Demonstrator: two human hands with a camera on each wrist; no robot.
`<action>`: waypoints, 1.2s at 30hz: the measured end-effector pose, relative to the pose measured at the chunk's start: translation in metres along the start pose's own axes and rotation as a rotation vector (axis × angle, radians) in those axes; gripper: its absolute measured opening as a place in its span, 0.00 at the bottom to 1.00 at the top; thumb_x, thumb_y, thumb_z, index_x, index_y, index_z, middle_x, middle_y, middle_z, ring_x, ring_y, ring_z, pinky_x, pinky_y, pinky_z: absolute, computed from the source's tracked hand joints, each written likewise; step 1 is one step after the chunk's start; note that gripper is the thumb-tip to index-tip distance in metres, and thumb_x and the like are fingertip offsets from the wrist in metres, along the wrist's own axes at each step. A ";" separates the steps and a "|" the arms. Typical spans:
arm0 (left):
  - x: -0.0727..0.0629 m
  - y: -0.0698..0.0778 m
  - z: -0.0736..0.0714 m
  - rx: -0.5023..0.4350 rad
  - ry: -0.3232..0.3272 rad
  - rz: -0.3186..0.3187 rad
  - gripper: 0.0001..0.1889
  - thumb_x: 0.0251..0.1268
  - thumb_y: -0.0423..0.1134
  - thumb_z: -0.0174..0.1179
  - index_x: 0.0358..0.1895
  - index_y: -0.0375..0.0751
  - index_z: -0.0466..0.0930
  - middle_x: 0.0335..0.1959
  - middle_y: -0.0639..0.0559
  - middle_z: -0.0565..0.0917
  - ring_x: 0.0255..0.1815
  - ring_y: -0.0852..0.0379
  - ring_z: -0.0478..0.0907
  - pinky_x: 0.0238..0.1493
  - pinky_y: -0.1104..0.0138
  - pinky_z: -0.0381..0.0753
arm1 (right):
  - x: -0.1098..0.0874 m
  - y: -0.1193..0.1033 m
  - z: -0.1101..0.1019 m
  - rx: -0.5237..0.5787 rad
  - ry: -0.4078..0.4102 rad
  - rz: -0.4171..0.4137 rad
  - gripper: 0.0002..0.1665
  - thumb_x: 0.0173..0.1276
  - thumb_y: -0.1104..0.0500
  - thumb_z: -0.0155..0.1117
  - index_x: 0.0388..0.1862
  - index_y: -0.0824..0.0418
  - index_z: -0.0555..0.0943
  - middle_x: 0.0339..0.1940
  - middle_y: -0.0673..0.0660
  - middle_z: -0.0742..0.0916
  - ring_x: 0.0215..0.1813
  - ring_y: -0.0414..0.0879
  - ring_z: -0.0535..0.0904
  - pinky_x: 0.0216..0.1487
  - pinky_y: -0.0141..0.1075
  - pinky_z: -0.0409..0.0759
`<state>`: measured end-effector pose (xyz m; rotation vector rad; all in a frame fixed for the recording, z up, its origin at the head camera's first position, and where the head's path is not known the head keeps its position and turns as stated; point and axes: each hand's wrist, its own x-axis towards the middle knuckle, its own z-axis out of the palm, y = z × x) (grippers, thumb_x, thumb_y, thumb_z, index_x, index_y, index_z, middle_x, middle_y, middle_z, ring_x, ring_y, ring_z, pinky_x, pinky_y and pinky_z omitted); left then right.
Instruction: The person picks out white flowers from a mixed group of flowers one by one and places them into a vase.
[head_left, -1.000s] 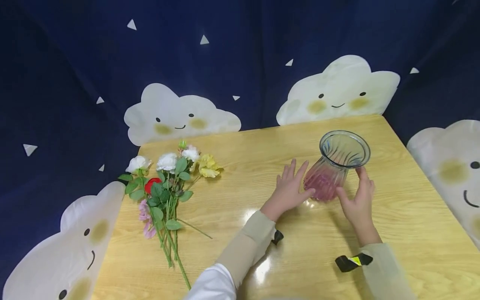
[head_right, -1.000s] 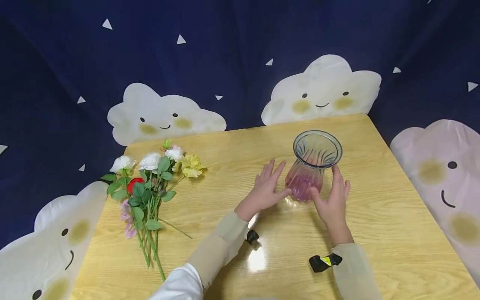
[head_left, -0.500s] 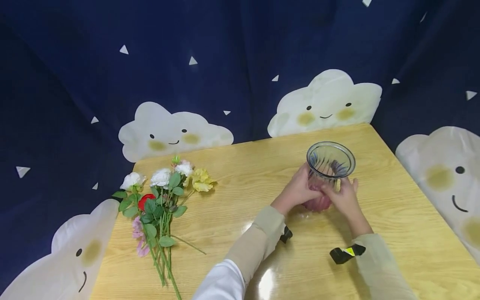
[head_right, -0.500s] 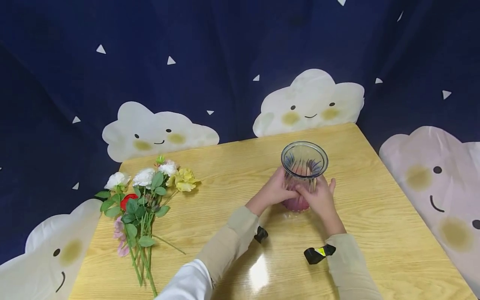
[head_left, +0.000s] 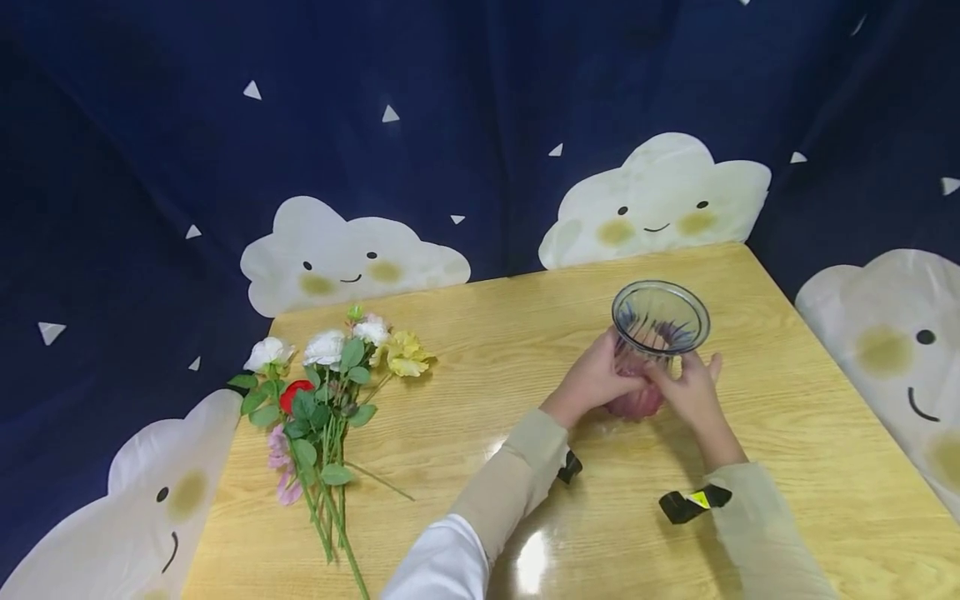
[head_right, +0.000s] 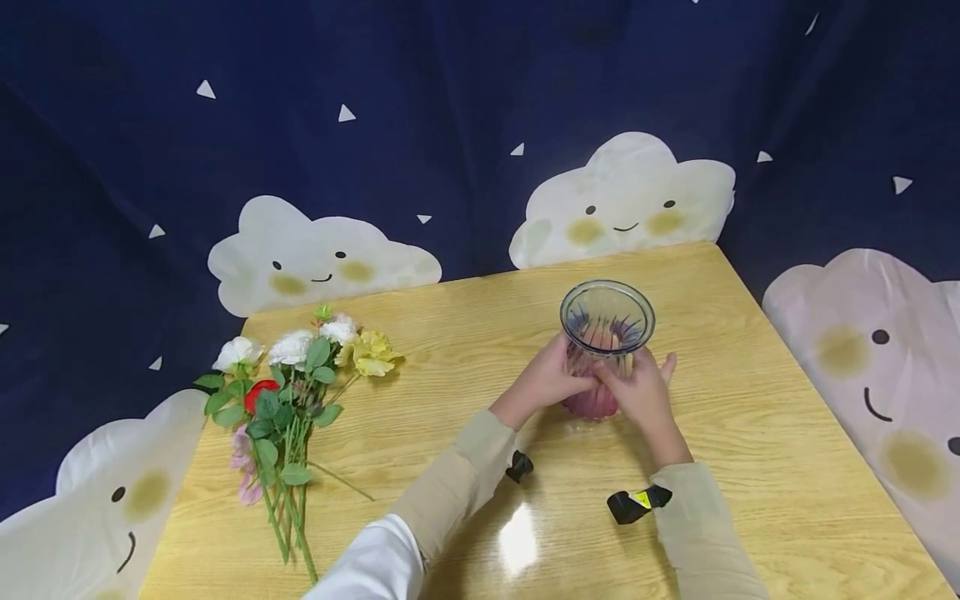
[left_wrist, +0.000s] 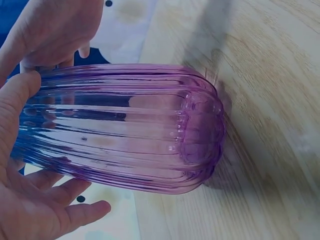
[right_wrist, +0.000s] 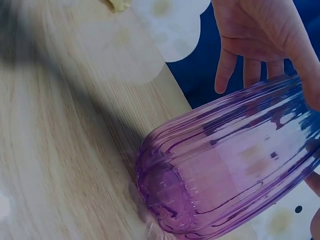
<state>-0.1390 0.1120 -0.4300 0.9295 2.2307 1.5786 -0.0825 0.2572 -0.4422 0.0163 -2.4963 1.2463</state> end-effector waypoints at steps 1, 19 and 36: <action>-0.002 0.000 -0.001 -0.007 0.001 0.005 0.39 0.43 0.30 0.68 0.62 0.39 0.58 0.58 0.50 0.70 0.59 0.67 0.64 0.57 0.77 0.59 | -0.001 -0.001 0.001 0.003 -0.003 -0.003 0.32 0.60 0.55 0.57 0.60 0.70 0.64 0.57 0.75 0.70 0.61 0.70 0.59 0.60 0.54 0.20; -0.053 -0.004 -0.027 0.249 0.076 -0.054 0.38 0.45 0.42 0.69 0.62 0.46 0.59 0.58 0.53 0.71 0.58 0.64 0.65 0.57 0.72 0.61 | -0.006 -0.035 0.012 -0.251 -0.159 -0.091 0.42 0.54 0.43 0.62 0.62 0.64 0.64 0.58 0.70 0.71 0.60 0.67 0.63 0.57 0.64 0.25; -0.089 -0.004 -0.040 0.342 0.089 -0.072 0.40 0.46 0.46 0.67 0.64 0.47 0.56 0.60 0.53 0.69 0.59 0.61 0.65 0.57 0.66 0.65 | -0.022 -0.054 0.025 -0.273 -0.216 -0.178 0.38 0.51 0.49 0.64 0.59 0.66 0.66 0.55 0.70 0.74 0.56 0.67 0.67 0.56 0.66 0.29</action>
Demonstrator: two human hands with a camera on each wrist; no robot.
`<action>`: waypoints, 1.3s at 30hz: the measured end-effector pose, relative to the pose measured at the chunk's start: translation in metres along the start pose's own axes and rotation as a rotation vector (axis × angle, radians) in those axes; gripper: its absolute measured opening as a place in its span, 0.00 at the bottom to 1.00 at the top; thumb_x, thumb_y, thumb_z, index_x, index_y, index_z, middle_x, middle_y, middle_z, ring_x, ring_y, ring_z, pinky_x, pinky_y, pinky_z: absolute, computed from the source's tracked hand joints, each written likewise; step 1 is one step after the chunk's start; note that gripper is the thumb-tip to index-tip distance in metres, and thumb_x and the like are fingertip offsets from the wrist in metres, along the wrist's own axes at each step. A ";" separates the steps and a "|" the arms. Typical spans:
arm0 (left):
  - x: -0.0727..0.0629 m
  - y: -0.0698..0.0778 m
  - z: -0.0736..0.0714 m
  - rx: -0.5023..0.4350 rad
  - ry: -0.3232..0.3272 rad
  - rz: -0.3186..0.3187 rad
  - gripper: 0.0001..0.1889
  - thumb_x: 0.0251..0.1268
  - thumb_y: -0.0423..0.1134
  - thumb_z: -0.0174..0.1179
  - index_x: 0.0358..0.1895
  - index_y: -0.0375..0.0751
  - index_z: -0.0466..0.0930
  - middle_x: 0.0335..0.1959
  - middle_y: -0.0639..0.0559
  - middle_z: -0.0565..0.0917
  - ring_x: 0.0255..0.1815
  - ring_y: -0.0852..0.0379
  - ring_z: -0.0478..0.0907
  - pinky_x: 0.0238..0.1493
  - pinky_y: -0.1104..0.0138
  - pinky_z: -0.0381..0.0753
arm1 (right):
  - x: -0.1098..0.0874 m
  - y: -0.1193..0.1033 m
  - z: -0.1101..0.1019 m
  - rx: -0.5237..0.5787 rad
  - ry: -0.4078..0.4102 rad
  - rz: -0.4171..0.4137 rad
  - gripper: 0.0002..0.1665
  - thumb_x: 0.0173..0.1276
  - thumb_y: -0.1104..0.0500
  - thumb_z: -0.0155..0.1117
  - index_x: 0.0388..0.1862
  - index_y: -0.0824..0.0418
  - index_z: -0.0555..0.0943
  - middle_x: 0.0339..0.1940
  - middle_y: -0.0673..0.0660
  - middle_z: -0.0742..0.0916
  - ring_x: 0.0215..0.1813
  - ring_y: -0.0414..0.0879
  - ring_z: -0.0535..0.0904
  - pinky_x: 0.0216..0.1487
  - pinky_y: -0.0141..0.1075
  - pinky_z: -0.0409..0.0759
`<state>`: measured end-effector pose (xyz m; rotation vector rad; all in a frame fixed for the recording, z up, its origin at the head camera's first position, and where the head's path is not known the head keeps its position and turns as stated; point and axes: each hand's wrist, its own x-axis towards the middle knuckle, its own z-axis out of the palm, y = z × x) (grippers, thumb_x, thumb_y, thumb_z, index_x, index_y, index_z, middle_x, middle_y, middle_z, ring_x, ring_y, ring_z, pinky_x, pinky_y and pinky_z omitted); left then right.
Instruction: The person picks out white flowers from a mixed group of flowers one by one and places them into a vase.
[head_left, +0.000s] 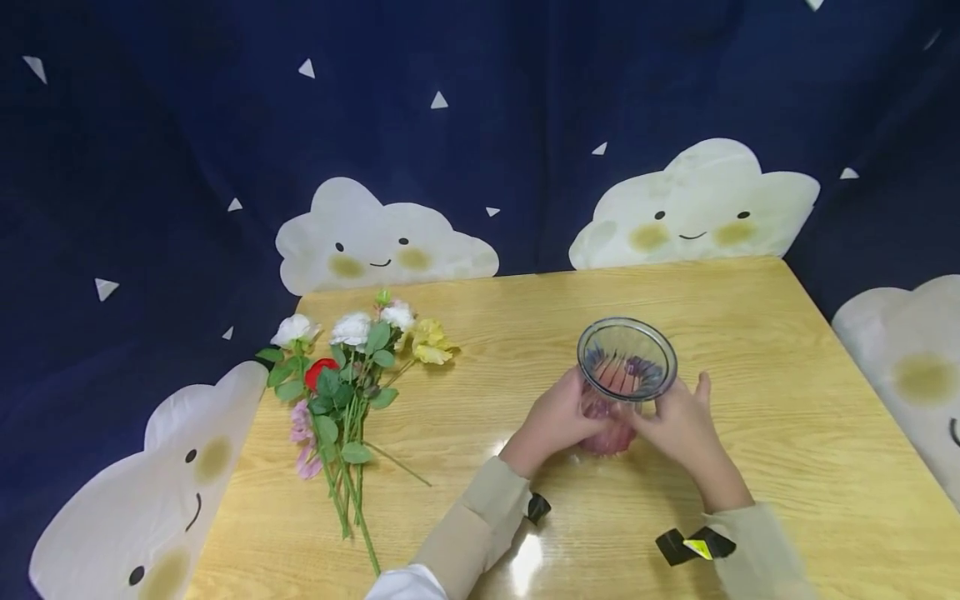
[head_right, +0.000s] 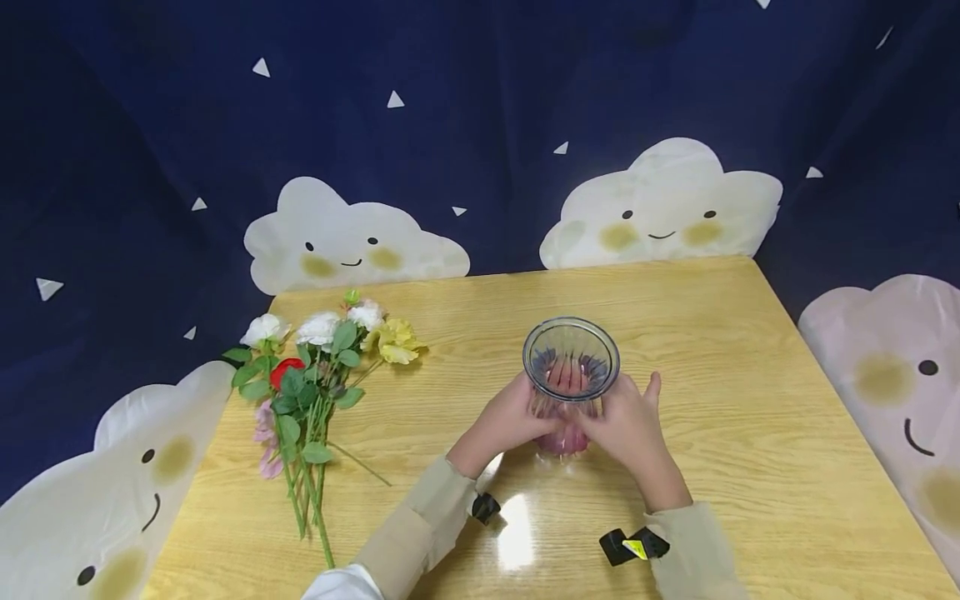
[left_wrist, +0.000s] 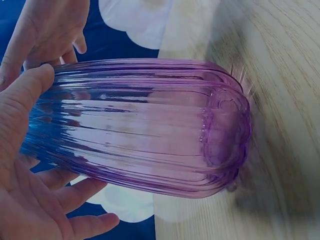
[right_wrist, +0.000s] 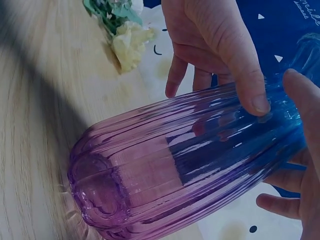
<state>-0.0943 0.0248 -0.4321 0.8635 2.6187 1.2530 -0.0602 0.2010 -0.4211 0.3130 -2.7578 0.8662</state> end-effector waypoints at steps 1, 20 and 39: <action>-0.001 0.000 -0.001 0.008 -0.003 -0.003 0.41 0.46 0.47 0.66 0.64 0.47 0.56 0.60 0.53 0.68 0.59 0.61 0.65 0.57 0.66 0.65 | 0.000 -0.001 0.000 0.002 0.001 -0.002 0.39 0.51 0.49 0.64 0.59 0.66 0.65 0.55 0.70 0.74 0.56 0.67 0.67 0.56 0.66 0.29; -0.048 -0.053 -0.040 0.136 -0.019 -0.269 0.41 0.53 0.54 0.60 0.68 0.43 0.53 0.66 0.47 0.61 0.64 0.50 0.59 0.58 0.56 0.63 | 0.000 -0.004 0.004 0.024 -0.003 -0.016 0.35 0.52 0.52 0.63 0.58 0.65 0.67 0.54 0.71 0.74 0.56 0.68 0.66 0.58 0.65 0.33; -0.119 -0.106 -0.106 0.208 0.248 -0.533 0.35 0.58 0.49 0.57 0.66 0.37 0.56 0.63 0.38 0.63 0.60 0.41 0.63 0.51 0.48 0.68 | -0.001 0.000 0.007 0.026 0.004 -0.042 0.34 0.50 0.55 0.63 0.54 0.69 0.67 0.47 0.72 0.78 0.49 0.66 0.72 0.53 0.59 0.58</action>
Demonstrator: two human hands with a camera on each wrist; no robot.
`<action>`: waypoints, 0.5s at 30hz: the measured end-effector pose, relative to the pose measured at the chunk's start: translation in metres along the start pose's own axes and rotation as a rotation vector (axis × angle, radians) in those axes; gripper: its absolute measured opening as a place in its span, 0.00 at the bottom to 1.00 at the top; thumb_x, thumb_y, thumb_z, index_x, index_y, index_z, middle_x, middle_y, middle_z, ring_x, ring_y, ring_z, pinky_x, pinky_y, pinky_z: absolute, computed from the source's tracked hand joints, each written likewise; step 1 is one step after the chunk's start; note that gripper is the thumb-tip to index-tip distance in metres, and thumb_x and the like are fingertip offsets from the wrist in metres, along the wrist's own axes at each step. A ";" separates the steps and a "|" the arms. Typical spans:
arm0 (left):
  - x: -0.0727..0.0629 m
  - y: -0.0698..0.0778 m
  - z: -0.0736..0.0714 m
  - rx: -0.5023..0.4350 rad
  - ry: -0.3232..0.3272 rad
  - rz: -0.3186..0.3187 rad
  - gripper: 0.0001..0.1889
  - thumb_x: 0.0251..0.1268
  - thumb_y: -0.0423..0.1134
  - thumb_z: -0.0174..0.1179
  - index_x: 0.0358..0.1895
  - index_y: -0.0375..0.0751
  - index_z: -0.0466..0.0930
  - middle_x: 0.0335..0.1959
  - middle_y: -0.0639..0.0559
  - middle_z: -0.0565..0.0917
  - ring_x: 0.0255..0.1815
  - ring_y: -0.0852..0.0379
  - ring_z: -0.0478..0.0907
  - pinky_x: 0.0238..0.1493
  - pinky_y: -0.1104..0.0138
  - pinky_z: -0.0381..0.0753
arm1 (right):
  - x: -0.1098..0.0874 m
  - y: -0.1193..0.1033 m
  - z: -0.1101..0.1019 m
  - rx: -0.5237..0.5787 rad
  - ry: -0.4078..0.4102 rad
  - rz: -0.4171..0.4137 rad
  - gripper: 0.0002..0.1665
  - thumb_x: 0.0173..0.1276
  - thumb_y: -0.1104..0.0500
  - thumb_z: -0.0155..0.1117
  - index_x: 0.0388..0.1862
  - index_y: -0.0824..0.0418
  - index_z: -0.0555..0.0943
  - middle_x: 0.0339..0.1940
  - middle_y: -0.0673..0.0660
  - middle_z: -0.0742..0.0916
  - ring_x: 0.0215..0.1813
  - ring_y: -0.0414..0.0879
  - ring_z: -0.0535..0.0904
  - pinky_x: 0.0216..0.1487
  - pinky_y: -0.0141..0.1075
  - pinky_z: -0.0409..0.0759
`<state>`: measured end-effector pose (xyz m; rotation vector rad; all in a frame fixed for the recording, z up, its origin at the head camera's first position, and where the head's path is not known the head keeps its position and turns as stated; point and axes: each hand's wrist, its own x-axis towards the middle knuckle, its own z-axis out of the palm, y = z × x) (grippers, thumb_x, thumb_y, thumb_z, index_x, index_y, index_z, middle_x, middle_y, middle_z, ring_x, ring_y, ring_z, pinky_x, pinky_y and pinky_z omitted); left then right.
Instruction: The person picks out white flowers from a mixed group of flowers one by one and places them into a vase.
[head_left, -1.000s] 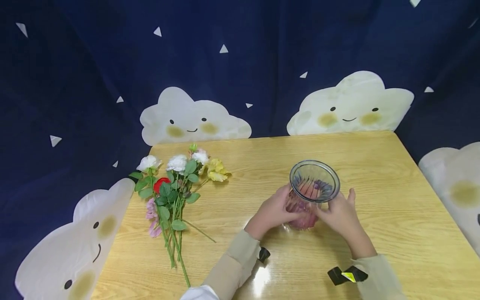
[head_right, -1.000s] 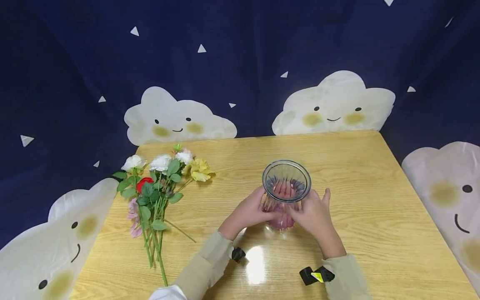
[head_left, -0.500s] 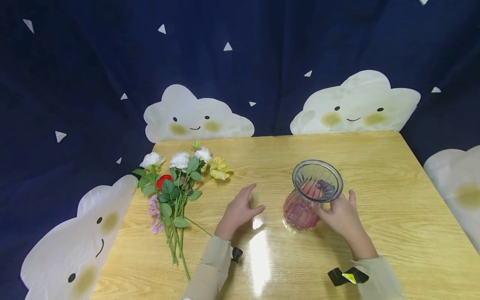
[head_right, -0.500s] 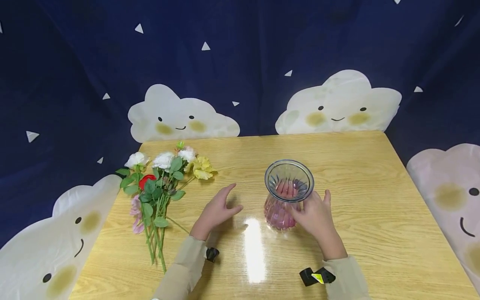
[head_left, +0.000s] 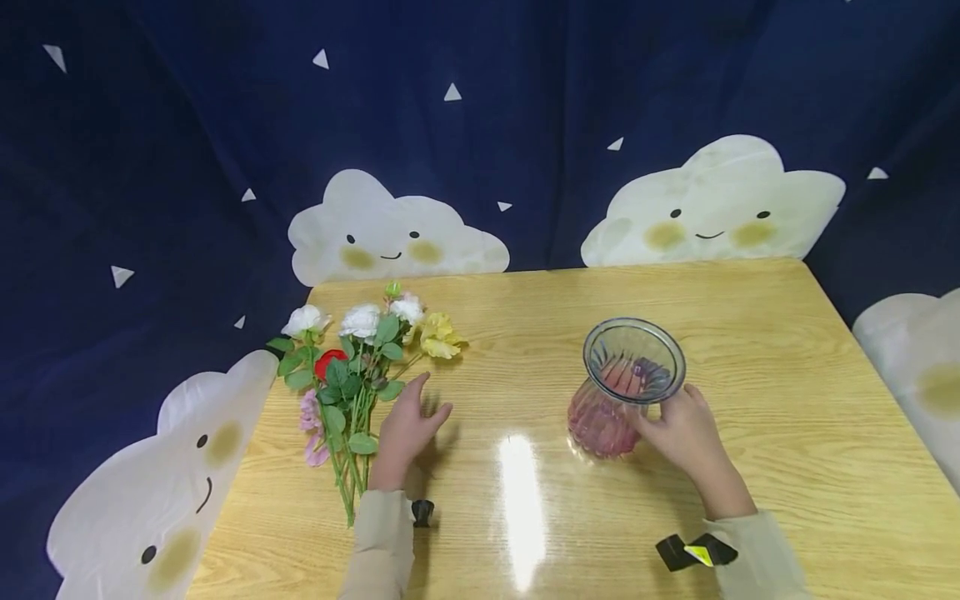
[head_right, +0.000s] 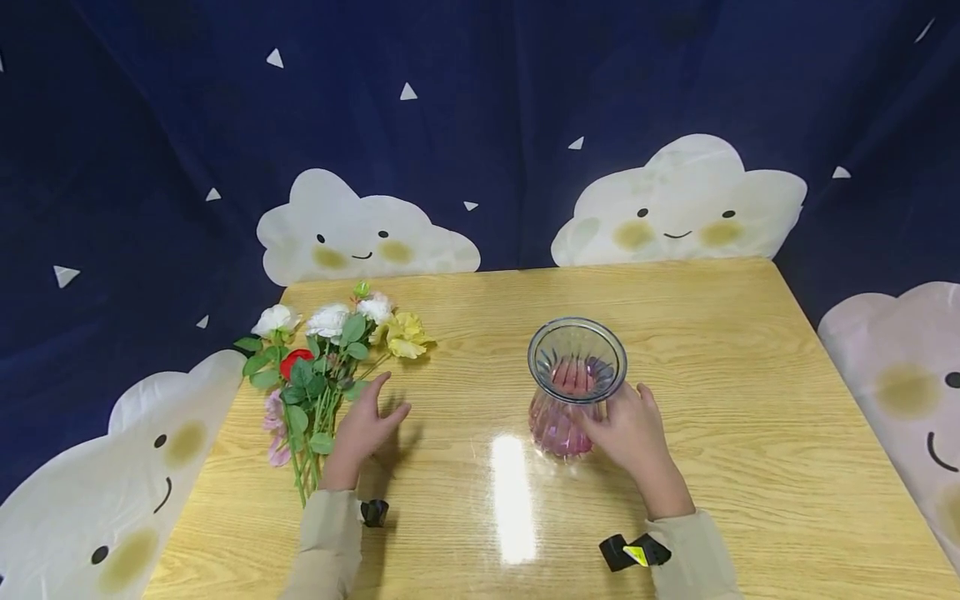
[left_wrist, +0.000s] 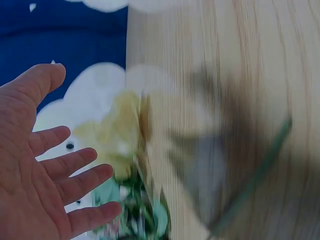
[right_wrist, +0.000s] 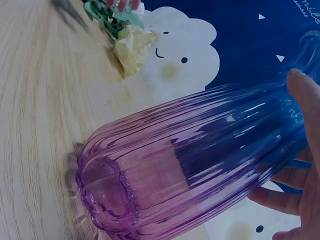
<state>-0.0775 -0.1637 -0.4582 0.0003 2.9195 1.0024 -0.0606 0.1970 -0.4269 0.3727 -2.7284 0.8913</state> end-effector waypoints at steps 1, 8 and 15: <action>-0.001 -0.004 -0.003 0.008 0.010 -0.013 0.35 0.58 0.49 0.57 0.66 0.37 0.56 0.63 0.38 0.63 0.60 0.41 0.63 0.51 0.48 0.68 | 0.000 0.000 0.000 -0.003 0.002 -0.001 0.34 0.50 0.55 0.63 0.54 0.69 0.67 0.47 0.72 0.78 0.49 0.66 0.72 0.53 0.59 0.59; -0.008 -0.027 -0.025 0.091 0.075 -0.084 0.30 0.63 0.45 0.52 0.65 0.36 0.56 0.62 0.36 0.63 0.57 0.38 0.66 0.46 0.46 0.70 | -0.002 -0.001 -0.001 -0.004 0.003 -0.005 0.34 0.51 0.54 0.62 0.55 0.70 0.67 0.47 0.72 0.78 0.51 0.66 0.71 0.53 0.58 0.59; -0.017 -0.046 -0.042 0.132 0.108 -0.158 0.28 0.65 0.41 0.49 0.64 0.31 0.56 0.60 0.31 0.62 0.55 0.35 0.65 0.49 0.46 0.68 | -0.002 0.001 0.000 0.004 0.012 0.002 0.33 0.50 0.54 0.63 0.54 0.69 0.68 0.46 0.71 0.79 0.49 0.65 0.72 0.52 0.57 0.60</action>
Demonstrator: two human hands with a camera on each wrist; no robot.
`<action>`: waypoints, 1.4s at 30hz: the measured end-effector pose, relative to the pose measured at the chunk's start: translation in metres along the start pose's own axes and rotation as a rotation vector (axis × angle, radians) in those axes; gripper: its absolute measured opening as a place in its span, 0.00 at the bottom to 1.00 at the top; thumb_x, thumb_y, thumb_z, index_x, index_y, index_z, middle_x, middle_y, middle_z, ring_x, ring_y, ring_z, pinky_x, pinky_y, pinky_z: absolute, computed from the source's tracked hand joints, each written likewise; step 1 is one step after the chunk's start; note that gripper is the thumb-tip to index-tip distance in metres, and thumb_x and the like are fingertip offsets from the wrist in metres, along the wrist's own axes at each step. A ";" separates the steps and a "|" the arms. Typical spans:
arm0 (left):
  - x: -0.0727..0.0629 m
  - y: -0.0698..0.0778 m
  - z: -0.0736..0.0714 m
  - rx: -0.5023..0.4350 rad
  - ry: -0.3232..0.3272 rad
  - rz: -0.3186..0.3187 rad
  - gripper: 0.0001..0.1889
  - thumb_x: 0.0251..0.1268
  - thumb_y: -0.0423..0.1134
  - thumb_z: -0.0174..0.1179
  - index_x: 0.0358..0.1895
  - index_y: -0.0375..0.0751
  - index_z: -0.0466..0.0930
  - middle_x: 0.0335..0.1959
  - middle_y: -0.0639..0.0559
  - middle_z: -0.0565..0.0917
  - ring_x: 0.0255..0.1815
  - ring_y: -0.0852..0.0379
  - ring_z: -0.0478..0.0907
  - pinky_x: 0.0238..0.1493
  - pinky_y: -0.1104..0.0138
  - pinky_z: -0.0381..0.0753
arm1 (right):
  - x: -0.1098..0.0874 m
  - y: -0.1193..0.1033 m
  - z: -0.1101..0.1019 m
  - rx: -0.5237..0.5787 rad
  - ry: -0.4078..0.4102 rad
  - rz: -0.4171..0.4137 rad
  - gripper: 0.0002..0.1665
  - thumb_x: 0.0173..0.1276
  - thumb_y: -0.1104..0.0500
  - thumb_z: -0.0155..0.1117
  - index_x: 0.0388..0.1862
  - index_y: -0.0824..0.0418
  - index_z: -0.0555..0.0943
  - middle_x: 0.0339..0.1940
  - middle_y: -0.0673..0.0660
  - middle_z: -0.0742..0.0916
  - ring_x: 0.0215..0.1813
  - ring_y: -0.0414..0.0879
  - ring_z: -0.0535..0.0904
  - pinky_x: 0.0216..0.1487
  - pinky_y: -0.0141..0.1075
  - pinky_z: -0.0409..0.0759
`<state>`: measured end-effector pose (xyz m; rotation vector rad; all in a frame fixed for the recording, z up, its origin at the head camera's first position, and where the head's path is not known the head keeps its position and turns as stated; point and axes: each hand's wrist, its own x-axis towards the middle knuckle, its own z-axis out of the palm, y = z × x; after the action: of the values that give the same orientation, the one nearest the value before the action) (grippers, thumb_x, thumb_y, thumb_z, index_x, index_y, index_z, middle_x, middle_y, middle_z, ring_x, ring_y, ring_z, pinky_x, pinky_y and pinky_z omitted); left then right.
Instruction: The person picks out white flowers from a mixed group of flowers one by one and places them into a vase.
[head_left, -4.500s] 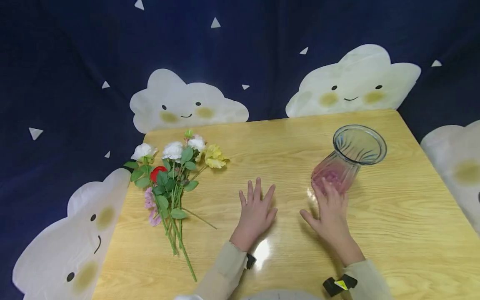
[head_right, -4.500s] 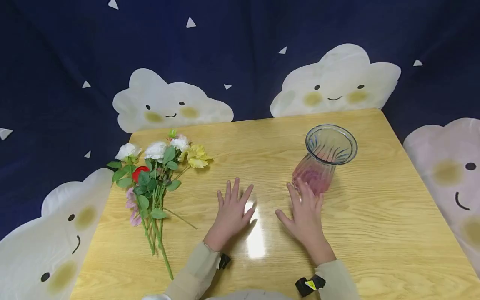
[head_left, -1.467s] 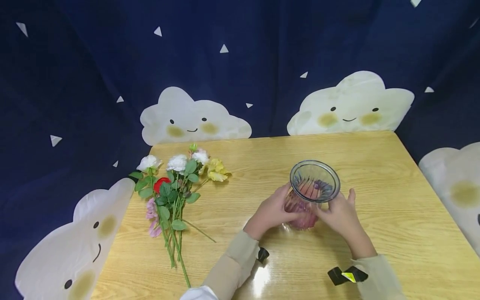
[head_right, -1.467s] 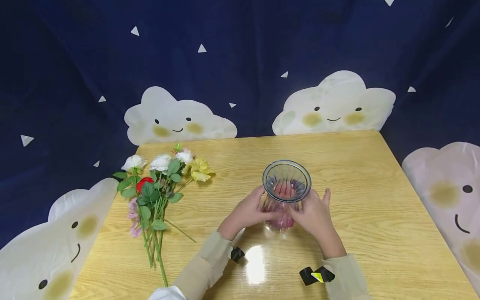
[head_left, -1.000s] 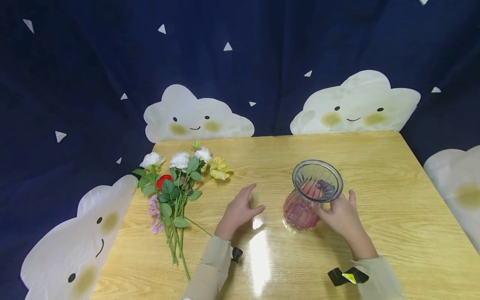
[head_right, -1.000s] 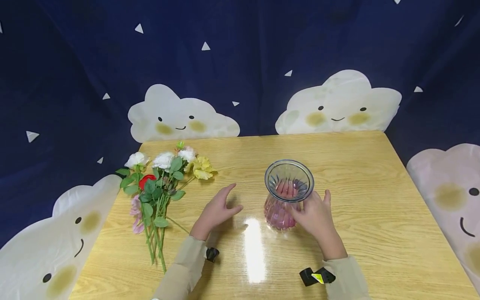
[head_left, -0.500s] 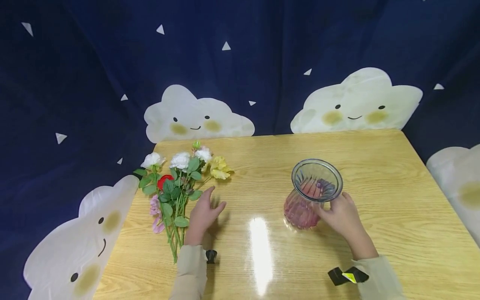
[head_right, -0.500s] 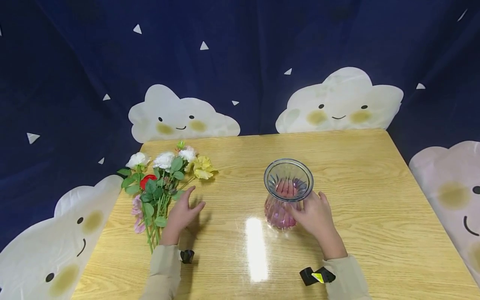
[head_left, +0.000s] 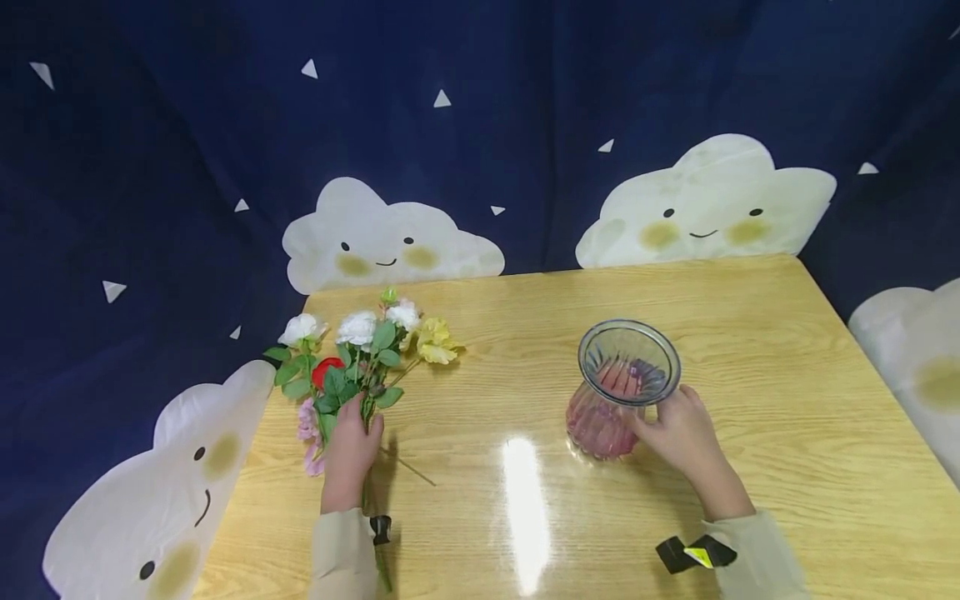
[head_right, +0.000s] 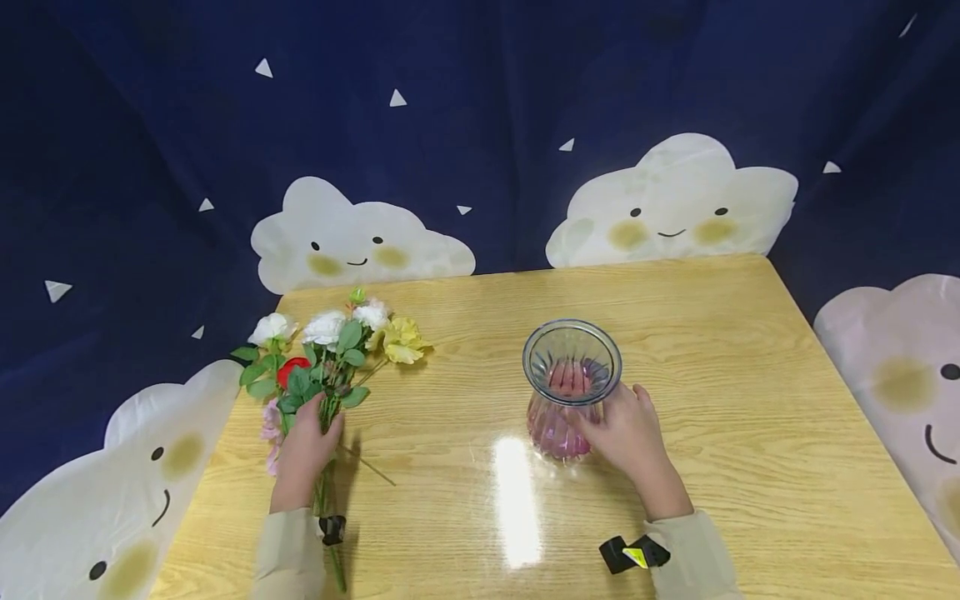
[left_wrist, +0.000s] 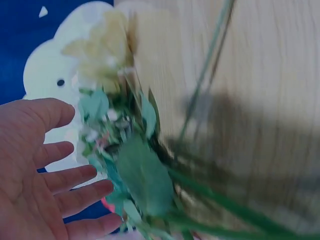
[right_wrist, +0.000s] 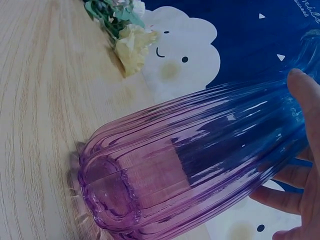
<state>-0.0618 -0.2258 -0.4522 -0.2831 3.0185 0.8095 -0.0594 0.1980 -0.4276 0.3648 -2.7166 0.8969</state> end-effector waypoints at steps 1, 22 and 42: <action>-0.001 -0.003 -0.002 0.004 0.004 -0.013 0.27 0.65 0.41 0.48 0.64 0.30 0.56 0.60 0.30 0.62 0.55 0.34 0.64 0.49 0.46 0.67 | 0.000 0.000 0.000 0.000 0.002 0.000 0.33 0.50 0.54 0.63 0.54 0.69 0.68 0.46 0.71 0.79 0.49 0.65 0.72 0.52 0.57 0.60; -0.003 -0.050 -0.006 0.126 0.105 -0.418 0.15 0.60 0.33 0.44 0.31 0.19 0.71 0.27 0.25 0.76 0.29 0.32 0.76 0.20 0.49 0.73 | -0.005 -0.004 0.002 -0.004 0.017 0.009 0.32 0.49 0.56 0.64 0.52 0.69 0.69 0.42 0.70 0.80 0.45 0.65 0.74 0.46 0.57 0.66; 0.003 -0.037 -0.021 0.201 0.120 -0.282 0.11 0.53 0.23 0.42 0.34 0.14 0.70 0.28 0.23 0.74 0.32 0.30 0.74 0.30 0.47 0.74 | -0.004 -0.005 0.000 0.004 0.001 0.048 0.32 0.50 0.56 0.64 0.54 0.67 0.69 0.43 0.68 0.80 0.43 0.65 0.76 0.39 0.56 0.72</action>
<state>-0.0578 -0.2682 -0.4525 -0.7551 3.0332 0.4805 -0.0543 0.1944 -0.4261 0.3014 -2.7332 0.9149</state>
